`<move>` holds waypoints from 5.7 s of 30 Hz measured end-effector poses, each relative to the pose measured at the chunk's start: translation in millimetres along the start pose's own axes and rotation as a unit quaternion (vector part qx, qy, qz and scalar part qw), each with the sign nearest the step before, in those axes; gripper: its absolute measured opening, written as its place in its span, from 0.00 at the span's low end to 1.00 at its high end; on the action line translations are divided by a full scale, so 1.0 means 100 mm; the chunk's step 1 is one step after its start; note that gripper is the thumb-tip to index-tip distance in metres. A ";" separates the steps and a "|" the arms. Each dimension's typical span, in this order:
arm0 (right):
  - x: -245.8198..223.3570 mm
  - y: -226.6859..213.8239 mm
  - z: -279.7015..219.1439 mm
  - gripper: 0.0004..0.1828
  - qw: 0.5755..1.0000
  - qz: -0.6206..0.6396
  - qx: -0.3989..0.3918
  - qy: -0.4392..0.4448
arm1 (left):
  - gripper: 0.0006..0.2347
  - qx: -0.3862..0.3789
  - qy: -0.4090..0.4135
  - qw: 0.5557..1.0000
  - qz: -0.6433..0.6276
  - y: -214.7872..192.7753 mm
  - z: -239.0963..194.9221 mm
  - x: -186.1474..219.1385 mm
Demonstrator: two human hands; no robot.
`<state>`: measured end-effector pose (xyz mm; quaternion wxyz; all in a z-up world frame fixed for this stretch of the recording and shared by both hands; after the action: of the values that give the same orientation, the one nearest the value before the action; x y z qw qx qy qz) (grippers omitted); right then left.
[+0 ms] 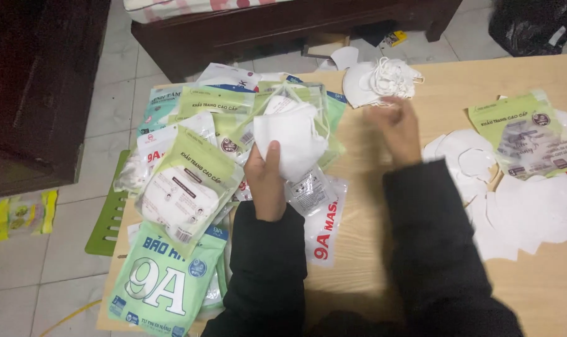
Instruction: Counting and stacking face masks on a table in a packaging environment.
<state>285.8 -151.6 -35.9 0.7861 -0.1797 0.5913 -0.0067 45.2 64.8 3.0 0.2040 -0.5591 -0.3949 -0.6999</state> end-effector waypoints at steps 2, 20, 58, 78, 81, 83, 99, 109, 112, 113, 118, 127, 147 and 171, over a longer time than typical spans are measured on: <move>0.16 -0.04 0.36 0.36 0.995 -0.098 0.005 0.017 | 0.18 0.002 -0.004 1.000 0.007 -0.02 -0.01 0.04; 0.87 -0.09 1.07 0.48 0.916 -0.362 -0.087 0.153 | 0.14 0.026 -0.002 1.000 -0.014 -0.18 0.10 0.05; 0.65 -0.75 -0.03 0.09 0.781 -0.606 -0.141 -0.047 | 0.12 -0.189 0.138 0.971 0.056 0.25 -0.20 0.45; -0.62 -1.15 -0.69 0.05 0.851 -0.452 0.083 -0.255 | 0.16 -0.220 0.137 0.959 0.115 0.37 -0.22 0.44; -0.75 -1.16 -0.81 0.02 0.869 -0.401 0.128 -0.261 | 0.14 -0.223 0.136 0.959 0.109 0.36 -0.22 0.38; -0.59 -1.19 -0.76 0.03 0.877 -0.407 0.124 -0.224 | 0.14 -0.228 0.138 0.957 0.111 0.36 -0.20 0.34; -0.49 -1.34 -0.61 0.07 0.998 -0.023 0.062 -0.022 | 0.14 -0.185 0.033 0.971 0.147 0.37 -0.18 0.25; -1.00 -0.96 -0.91 0.23 0.954 0.287 -0.052 -0.066 | 0.21 -0.156 0.031 0.971 0.179 0.40 -0.18 0.25; -1.11 -0.68 -1.07 0.24 0.993 0.110 -0.036 -0.030 | 0.19 -0.179 0.012 0.972 0.152 0.46 -0.20 0.15; -1.12 -0.56 -1.10 0.24 0.989 0.146 -0.025 -0.023 | 0.17 -0.192 0.015 0.971 0.144 0.48 -0.21 0.10; -1.27 -0.23 -1.16 0.19 0.987 0.143 0.017 -0.076 | 0.14 -0.214 0.010 0.968 0.127 0.57 -0.25 0.07; -1.29 -0.15 -1.18 0.13 0.981 0.046 0.087 -0.170 | 0.20 -0.234 -0.039 0.971 0.038 0.60 -0.29 -0.18; -1.26 -0.08 -1.10 0.18 0.986 0.075 0.018 -0.149 | 0.19 -0.219 -0.011 0.972 0.090 0.54 -0.26 -0.07; -1.97 -0.22 -1.37 0.19 0.940 -0.048 -0.036 -0.336 | 0.13 -0.232 0.349 0.892 0.168 0.75 -0.83 0.76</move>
<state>102.9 -165.6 120.6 0.9309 -0.2277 0.2833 0.0377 26.2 -33.7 93.4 0.3077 -0.3682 -0.0251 -0.8770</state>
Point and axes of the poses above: each hand's wrist, its own z-axis towards the middle knuckle, its own y-axis out of the palm, x = y × z, the point moved 8 cm from there along z, towards the middle knuckle, and after that the axes turned 3 degrees about -z, right-handed, at the moved point
